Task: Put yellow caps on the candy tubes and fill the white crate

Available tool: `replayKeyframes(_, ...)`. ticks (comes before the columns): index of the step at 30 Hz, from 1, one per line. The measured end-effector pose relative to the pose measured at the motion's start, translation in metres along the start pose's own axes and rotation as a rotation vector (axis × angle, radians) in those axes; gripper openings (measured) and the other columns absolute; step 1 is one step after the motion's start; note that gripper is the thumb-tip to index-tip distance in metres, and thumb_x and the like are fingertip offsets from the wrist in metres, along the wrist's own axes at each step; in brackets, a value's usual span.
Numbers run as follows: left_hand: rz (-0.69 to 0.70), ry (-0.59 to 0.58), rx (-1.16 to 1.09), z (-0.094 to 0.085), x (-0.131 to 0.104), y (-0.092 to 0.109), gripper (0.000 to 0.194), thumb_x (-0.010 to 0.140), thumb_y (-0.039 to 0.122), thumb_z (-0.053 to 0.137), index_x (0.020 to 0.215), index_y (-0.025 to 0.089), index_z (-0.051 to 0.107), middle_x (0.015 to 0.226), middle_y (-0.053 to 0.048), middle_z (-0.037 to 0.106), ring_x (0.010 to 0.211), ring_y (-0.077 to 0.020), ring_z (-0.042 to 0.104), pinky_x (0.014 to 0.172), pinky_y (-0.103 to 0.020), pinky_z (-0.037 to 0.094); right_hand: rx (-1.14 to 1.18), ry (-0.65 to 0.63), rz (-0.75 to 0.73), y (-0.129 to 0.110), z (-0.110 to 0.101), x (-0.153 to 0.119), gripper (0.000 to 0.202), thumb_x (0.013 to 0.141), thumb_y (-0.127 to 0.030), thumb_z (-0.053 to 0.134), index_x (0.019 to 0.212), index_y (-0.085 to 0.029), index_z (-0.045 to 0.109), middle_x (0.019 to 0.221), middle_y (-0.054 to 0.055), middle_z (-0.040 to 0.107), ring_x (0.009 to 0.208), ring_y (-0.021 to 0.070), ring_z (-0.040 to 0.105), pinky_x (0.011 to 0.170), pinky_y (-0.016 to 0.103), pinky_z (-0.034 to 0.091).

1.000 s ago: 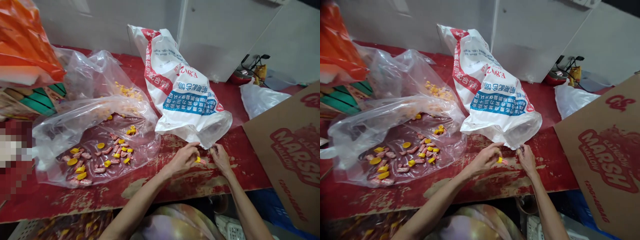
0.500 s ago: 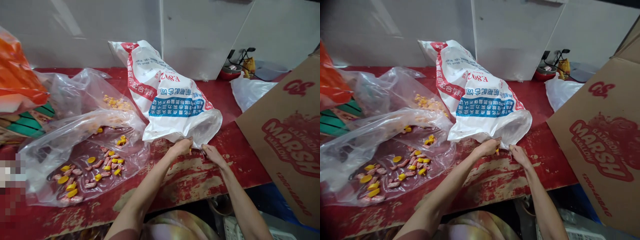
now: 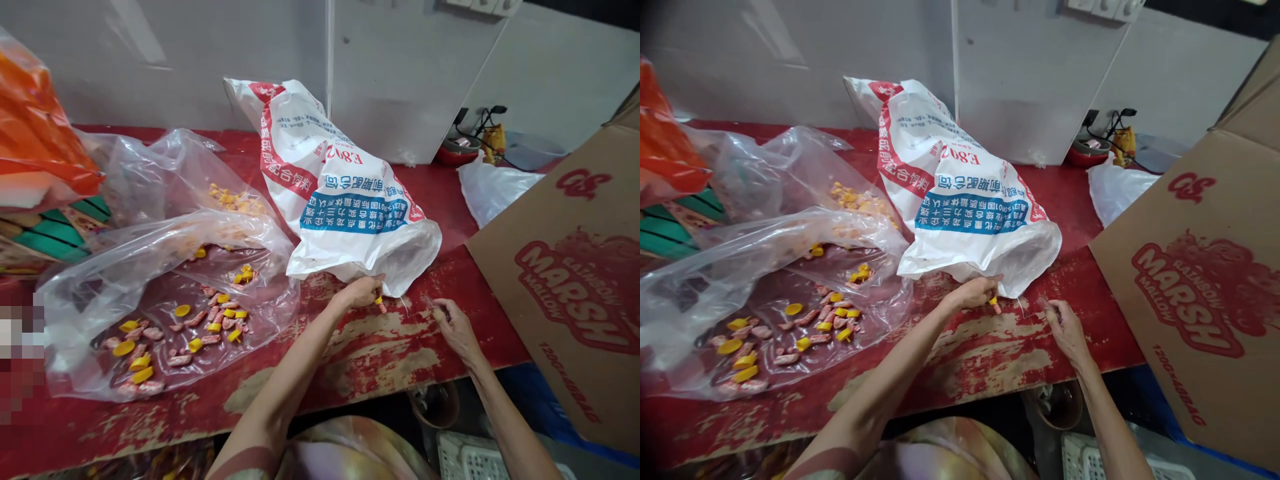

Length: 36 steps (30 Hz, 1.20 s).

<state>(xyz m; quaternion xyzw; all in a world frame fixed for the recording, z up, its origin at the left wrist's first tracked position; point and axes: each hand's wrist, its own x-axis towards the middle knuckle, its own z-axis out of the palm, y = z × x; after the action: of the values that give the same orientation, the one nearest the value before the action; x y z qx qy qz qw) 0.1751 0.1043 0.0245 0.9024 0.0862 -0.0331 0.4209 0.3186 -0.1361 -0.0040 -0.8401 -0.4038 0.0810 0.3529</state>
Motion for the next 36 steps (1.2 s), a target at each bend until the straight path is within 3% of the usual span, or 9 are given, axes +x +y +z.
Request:
replayKeyframes(2, 0.053, 0.07, -0.063, -0.001, -0.013, 0.007, 0.022, 0.074, 0.004, 0.047, 0.084, 0.015, 0.064, 0.116, -0.009, 0.065, 0.102, -0.018, 0.061, 0.081, -0.023, 0.046, 0.122, 0.0, 0.065, -0.007, -0.005, -0.01, 0.041, 0.084, -0.051, 0.047, 0.103, -0.017, 0.058, 0.096, 0.009, 0.064, 0.082, 0.0209, 0.058, 0.071, 0.032, 0.046)
replayKeyframes(5, 0.148, 0.324, -0.3, 0.007, -0.038, 0.016, 0.018, 0.074, 0.006, 0.048, 0.081, 0.015, 0.063, 0.106, -0.009, 0.066, 0.121, -0.0215, 0.049, 0.096, -0.03, 0.041, 0.248, -0.038, 0.058, -0.03, 0.003, -0.023, 0.036, 0.083, -0.048, 0.054, 0.101, -0.018, 0.062, 0.097, 0.007, 0.064, 0.086, 0.02, 0.059, 0.076, 0.031, 0.046)
replayKeyframes(8, 0.115, 0.494, -0.548, 0.021, -0.061, 0.022, 0.012, 0.072, 0.012, 0.052, 0.077, 0.015, 0.063, 0.095, -0.007, 0.065, 0.092, -0.0188, 0.062, 0.079, -0.029, 0.048, 0.297, -0.085, -0.03, -0.055, 0.019, -0.029, 0.03, 0.083, -0.042, 0.055, 0.102, -0.019, 0.062, 0.098, 0.006, 0.064, 0.088, 0.0197, 0.059, 0.078, 0.031, 0.046)
replayKeyframes(11, -0.045, 0.514, -0.763, 0.034, -0.076, 0.022, 0.011, 0.072, 0.017, 0.052, 0.078, 0.014, 0.061, 0.065, 0.001, 0.057, 0.051, -0.0084, 0.052, 0.051, -0.02, 0.042, 0.298, -0.105, -0.12, -0.072, 0.03, -0.028, 0.029, 0.083, -0.039, 0.055, 0.103, -0.019, 0.062, 0.099, 0.006, 0.063, 0.09, 0.02, 0.059, 0.077, 0.03, 0.046)
replayKeyframes(19, -0.13, 0.633, -1.116, 0.061, -0.089, 0.009, 0.015, 0.071, 0.023, 0.057, 0.083, 0.017, 0.052, 0.053, 0.007, 0.053, 0.038, -0.0069, 0.046, 0.039, -0.017, 0.035, 0.216, -0.213, -0.283, -0.089, 0.043, -0.027, 0.022, 0.088, -0.03, 0.05, 0.107, -0.02, 0.057, 0.097, 0.005, 0.06, 0.083, 0.0168, 0.057, 0.073, 0.028, 0.045)
replayKeyframes(24, -0.163, 0.754, -0.972, 0.076, -0.096, 0.015, 0.006, 0.069, 0.017, 0.055, 0.074, 0.015, 0.059, 0.064, 0.002, 0.057, 0.053, -0.0084, 0.051, 0.05, -0.019, 0.041, 0.154, -0.228, -0.389, -0.103, 0.056, -0.032, 0.02, 0.091, -0.029, 0.048, 0.108, -0.02, 0.055, 0.099, 0.006, 0.06, 0.087, 0.0177, 0.056, 0.075, 0.029, 0.046)
replayKeyframes(28, -0.225, 0.806, -0.884, 0.087, -0.104, 0.015, 0.019, 0.072, 0.011, 0.047, 0.079, 0.015, 0.064, 0.073, 0.0, 0.057, 0.056, -0.0087, 0.051, 0.053, -0.02, 0.042, 0.096, -0.178, -0.502, -0.114, 0.067, -0.038, 0.023, 0.094, -0.027, 0.043, 0.114, -0.019, 0.051, 0.104, 0.009, 0.06, 0.094, 0.0192, 0.057, 0.08, 0.032, 0.046)
replayKeyframes(32, -0.239, 0.696, -0.637, 0.092, -0.118, 0.009, 0.027, 0.072, 0.005, 0.043, 0.079, 0.016, 0.067, 0.074, -0.002, 0.06, 0.064, -0.0122, 0.055, 0.063, -0.024, 0.046, -0.032, -0.406, -0.561, -0.118, 0.067, -0.037, 0.024, 0.097, -0.03, 0.037, 0.113, -0.019, 0.051, 0.104, 0.009, 0.059, 0.093, 0.0195, 0.057, 0.079, 0.032, 0.045)
replayKeyframes(36, -0.246, 0.61, -0.275, 0.09, -0.137, 0.007, 0.03, 0.068, -0.001, 0.044, 0.077, 0.015, 0.068, 0.077, -0.005, 0.061, 0.075, -0.0162, 0.057, 0.071, -0.027, 0.046, -0.485, -0.602, -0.599, -0.114, 0.072, -0.03, 0.025, 0.096, -0.032, 0.034, 0.087, -0.019, 0.054, 0.084, 0.007, 0.059, 0.073, 0.0216, 0.059, 0.061, 0.032, 0.041)
